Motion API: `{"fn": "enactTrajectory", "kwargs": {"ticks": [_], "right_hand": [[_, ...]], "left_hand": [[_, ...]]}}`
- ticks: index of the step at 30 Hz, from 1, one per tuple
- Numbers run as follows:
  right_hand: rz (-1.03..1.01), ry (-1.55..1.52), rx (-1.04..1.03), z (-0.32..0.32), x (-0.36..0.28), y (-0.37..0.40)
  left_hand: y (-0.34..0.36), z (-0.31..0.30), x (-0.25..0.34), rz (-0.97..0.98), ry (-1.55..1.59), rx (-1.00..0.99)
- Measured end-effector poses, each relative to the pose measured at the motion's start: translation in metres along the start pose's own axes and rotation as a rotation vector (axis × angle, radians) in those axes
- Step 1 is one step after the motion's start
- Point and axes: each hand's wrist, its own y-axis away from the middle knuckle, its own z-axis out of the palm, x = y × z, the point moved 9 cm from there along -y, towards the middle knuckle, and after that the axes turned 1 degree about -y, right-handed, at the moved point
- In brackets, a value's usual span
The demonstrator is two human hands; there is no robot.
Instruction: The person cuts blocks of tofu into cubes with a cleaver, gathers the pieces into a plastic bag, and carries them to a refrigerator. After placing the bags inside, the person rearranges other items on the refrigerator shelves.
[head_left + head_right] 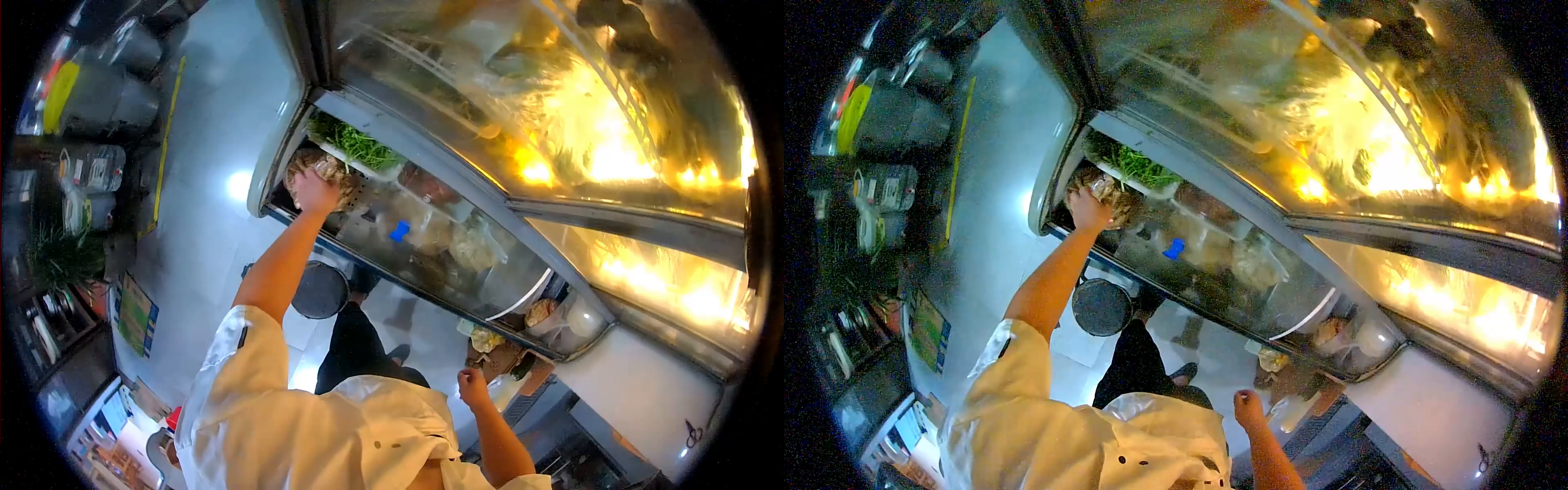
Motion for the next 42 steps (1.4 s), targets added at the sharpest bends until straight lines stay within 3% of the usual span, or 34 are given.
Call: {"fn": "enactTrajectory", "kwargs": {"ticks": [1,3,6,7,8,9,12,15,18,21,24,31,34,37,40,42], "right_hand": [[0.106,-0.024,-0.013,0.002,0.021,0.011],[0.109,-0.047,0.018,0.001,0.027,0.032],[0.284,-0.175,-0.028,0.004,0.007,0.063],[0.372,-0.235,-0.052,0.004,0.001,0.073],[0.162,-0.191,0.043,0.029,0.047,0.064],[0.183,-0.218,0.044,0.032,0.043,0.071],[0.202,-0.302,0.075,0.031,0.005,0.081],[0.092,-0.152,0.120,0.019,-0.031,0.085],[0.055,-0.264,0.165,0.000,-0.050,0.098],[0.192,-0.378,0.162,-0.008,-0.031,0.113],[0.392,-0.371,0.132,-0.001,0.008,0.135],[0.470,-0.228,0.122,0.032,0.079,0.180],[0.529,-0.247,0.078,0.023,0.079,0.197],[0.547,-0.302,0.094,0.018,0.087,0.196],[0.546,-0.355,0.103,0.023,0.090,0.188],[0.533,-0.384,0.115,0.028,0.085,0.185]], "left_hand": [[0.020,-0.010,0.033,0.202,0.152,0.063],[0.082,-0.037,0.109,0.578,0.092,-0.019],[0.130,-0.005,0.132,0.887,-0.080,-0.126],[0.126,0.002,0.127,0.882,-0.078,-0.084],[0.116,0.014,0.119,0.886,-0.062,-0.048],[0.111,0.024,0.119,0.896,-0.036,-0.017],[0.112,0.022,0.131,0.812,-0.114,-0.023],[0.113,0.029,0.129,0.777,-0.177,0.022],[0.105,0.023,0.122,0.769,-0.260,0.058],[0.082,0.006,0.102,0.810,-0.329,0.136],[0.048,-0.021,0.079,0.699,-0.529,0.174],[-0.046,-0.048,0.000,0.564,-0.967,0.272],[-0.040,-0.056,0.006,0.583,-0.964,0.242],[-0.044,-0.049,-0.002,0.352,-0.918,0.260],[-0.017,-0.008,0.039,0.508,-0.919,-0.003],[0.011,0.052,0.035,0.761,-0.280,-0.083]]}}
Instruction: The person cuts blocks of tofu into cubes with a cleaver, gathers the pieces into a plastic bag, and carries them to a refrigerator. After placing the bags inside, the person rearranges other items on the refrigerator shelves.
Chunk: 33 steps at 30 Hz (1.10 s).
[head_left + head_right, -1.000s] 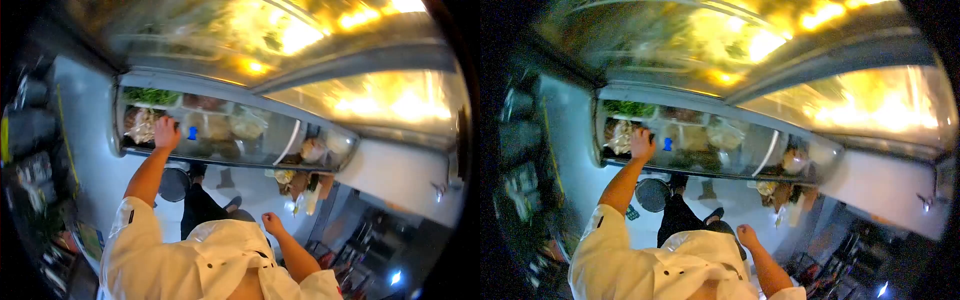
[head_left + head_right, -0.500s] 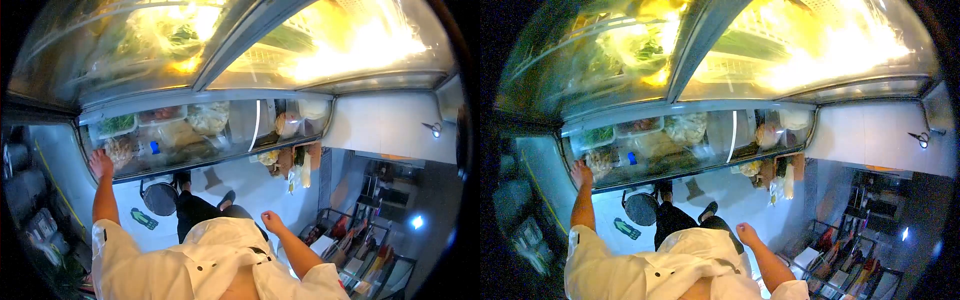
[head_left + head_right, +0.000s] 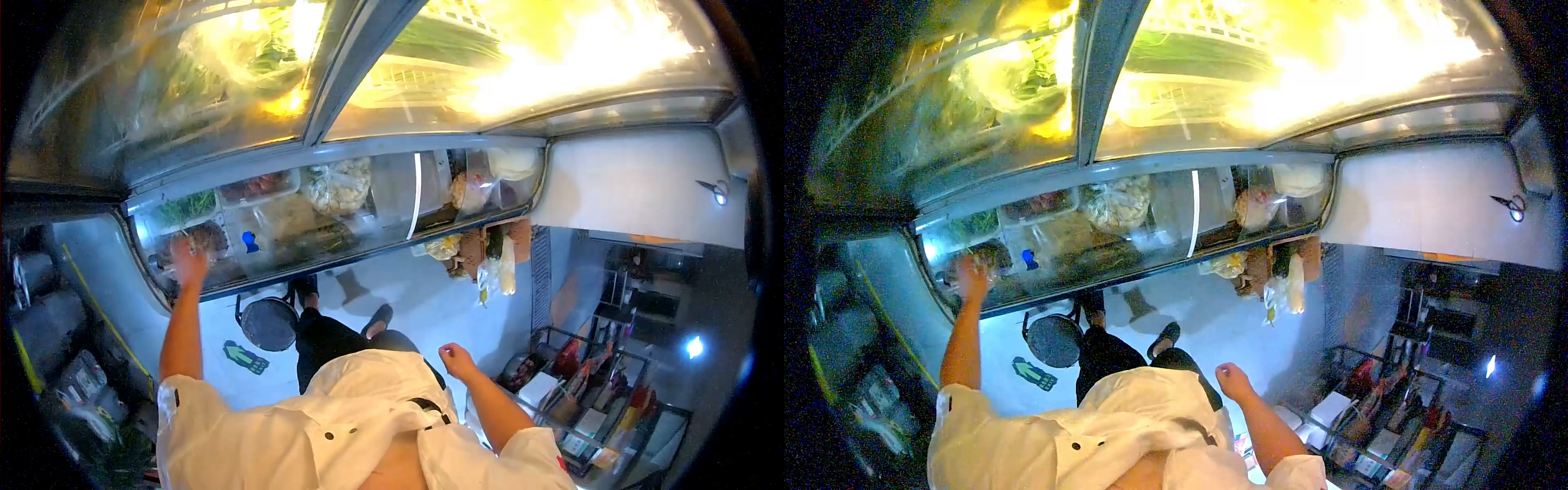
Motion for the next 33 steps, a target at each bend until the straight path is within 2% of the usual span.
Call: {"fn": "enactTrajectory", "kwargs": {"ticks": [2,4,7,8,11,12,15,16,19,20,23,26,29,32,33], "right_hand": [[-0.072,-0.021,-0.010,0.009,-0.012,-0.006],[-0.131,-0.053,0.013,0.011,-0.019,-0.009],[-0.156,-0.131,0.074,0.008,-0.012,-0.006],[-0.146,-0.167,0.085,0.008,-0.006,-0.005],[-0.031,-0.202,0.086,0.014,0.023,0.011],[0.021,-0.203,0.081,0.018,0.033,0.018],[0.092,-0.158,0.071,0.032,0.066,0.038],[0.099,-0.184,0.080,0.039,0.083,0.041],[0.066,-0.262,0.194,0.050,0.113,0.058],[0.094,-0.221,0.209,0.051,0.120,0.068],[0.141,-0.220,0.173,0.061,0.129,0.092],[0.178,-0.205,0.123,0.070,0.143,0.099],[0.172,-0.183,0.103,0.081,0.165,0.094],[0.132,-0.171,0.107,0.082,0.179,0.080],[0.143,-0.200,0.082,0.080,0.181,0.074]], "left_hand": [[0.006,0.047,0.054,0.000,0.068,-0.079],[0.018,0.052,0.113,-0.290,0.463,-0.354],[0.018,0.046,0.137,-0.405,0.316,-0.167],[0.015,0.056,0.141,-0.385,0.238,-0.192],[0.023,0.050,0.178,-0.438,0.355,-0.212],[0.019,0.073,0.187,-0.428,0.378,-0.295],[0.019,0.112,0.229,-0.453,0.328,-0.295],[0.024,0.094,0.257,-0.433,0.309,-0.381],[0.022,0.117,0.295,-0.371,0.325,-0.431],[0.025,0.120,0.304,-0.389,0.325,-0.442],[0.022,0.149,0.320,-0.245,0.295,-0.632],[0.026,0.154,0.326,-0.261,0.502,-0.757],[0.035,0.130,0.333,-0.175,0.647,-0.807],[0.064,0.170,0.307,-0.113,0.705,-0.951],[0.082,0.151,0.300,-0.133,0.713,-0.892]]}}
